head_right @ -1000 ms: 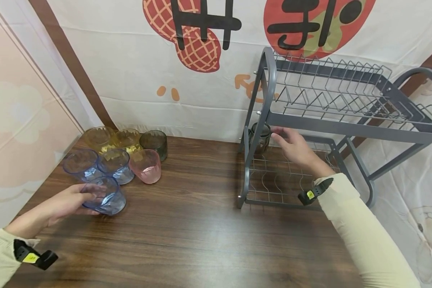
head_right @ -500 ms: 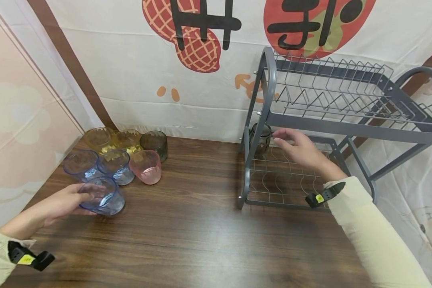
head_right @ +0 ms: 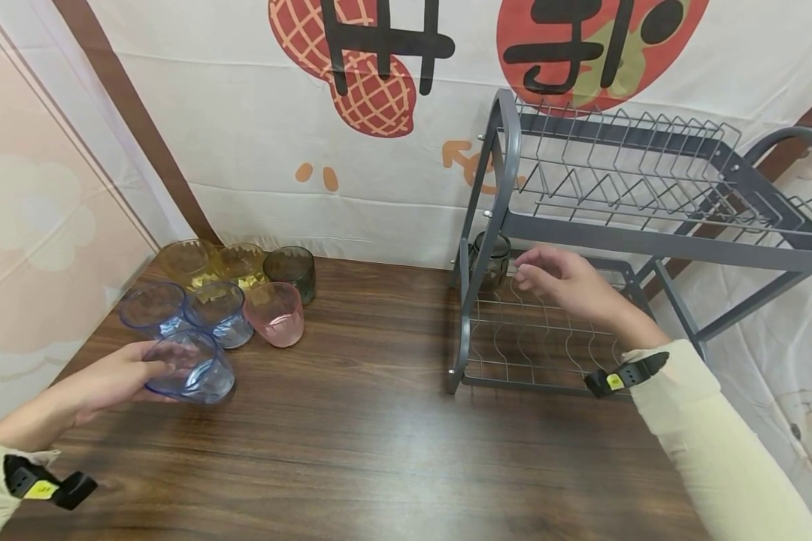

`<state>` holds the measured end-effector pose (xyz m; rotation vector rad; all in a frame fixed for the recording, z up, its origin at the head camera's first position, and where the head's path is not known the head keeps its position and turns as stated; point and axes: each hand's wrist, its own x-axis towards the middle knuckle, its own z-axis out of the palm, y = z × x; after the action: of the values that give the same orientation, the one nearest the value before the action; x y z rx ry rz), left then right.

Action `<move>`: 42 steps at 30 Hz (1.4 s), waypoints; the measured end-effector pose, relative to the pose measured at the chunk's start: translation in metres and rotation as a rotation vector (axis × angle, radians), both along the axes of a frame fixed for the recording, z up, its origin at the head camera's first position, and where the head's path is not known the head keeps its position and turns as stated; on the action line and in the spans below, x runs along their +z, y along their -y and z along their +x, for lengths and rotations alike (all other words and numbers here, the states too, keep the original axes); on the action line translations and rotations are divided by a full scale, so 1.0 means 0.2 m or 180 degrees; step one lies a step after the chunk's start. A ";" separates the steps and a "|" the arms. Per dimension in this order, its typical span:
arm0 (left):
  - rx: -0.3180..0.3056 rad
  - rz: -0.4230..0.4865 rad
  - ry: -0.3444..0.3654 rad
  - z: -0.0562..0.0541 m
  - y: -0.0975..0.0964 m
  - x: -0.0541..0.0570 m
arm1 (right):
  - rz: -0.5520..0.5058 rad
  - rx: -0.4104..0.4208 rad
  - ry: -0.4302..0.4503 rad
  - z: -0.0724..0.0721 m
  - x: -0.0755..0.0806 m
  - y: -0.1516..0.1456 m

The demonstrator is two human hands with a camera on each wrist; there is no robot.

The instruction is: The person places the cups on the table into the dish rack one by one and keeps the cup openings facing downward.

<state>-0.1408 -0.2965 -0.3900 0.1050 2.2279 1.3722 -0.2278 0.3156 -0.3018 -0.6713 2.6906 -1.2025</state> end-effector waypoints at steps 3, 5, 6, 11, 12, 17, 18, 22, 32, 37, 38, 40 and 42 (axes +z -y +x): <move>-0.0022 0.0010 -0.0052 0.00 -0.01 0.01 | 0.0047 0.0009 0.0023 0.02 0.01 0.01; -0.0031 0.0007 -0.0081 0.00 -0.01 0.02 | 0.0098 0.0041 0.0033 0.03 0.02 0.02; -0.0038 -0.0003 -0.0097 0.00 -0.01 0.02 | 0.0123 0.0068 0.0033 0.04 0.02 0.02; -0.0055 -0.0092 -0.0166 0.00 -0.03 0.04 | 0.0159 0.0214 0.0108 0.06 0.04 0.04; -0.0063 -0.0109 -0.0179 0.00 -0.03 0.05 | 0.0166 0.0255 0.0109 0.07 0.04 0.04; -0.0138 -0.0291 -0.0327 0.01 -0.05 0.07 | 0.0157 0.0419 0.0201 0.09 0.05 0.05; -0.0167 -0.0347 -0.0377 0.01 -0.05 0.07 | 0.0162 0.0435 0.0231 0.09 0.05 0.06; -0.0201 -0.0455 -0.0499 0.02 -0.08 0.09 | 0.0206 0.0472 0.0366 0.11 0.05 0.08; -0.0071 -0.0408 -0.0599 0.02 -0.14 0.13 | 0.0243 0.0642 0.0322 0.13 0.07 0.14; -0.0079 -0.0448 -0.0773 0.02 -0.17 0.14 | 0.0203 0.0713 0.0367 0.14 0.07 0.15; -0.0084 -0.0460 -0.0789 0.02 -0.18 0.14 | 0.0204 0.0723 0.0377 0.14 0.07 0.16; -0.0096 -0.0437 -0.0805 0.01 -0.19 0.15 | 0.0188 0.0749 0.0406 0.14 0.07 0.17; -0.0120 -0.0403 -0.0853 0.01 -0.20 0.15 | 0.0153 0.0761 0.0460 0.15 0.07 0.18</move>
<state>-0.1394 -0.2565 -0.3592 0.3003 2.5126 1.2547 -0.1978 0.2798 -0.2883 -0.8365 2.4318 -1.0784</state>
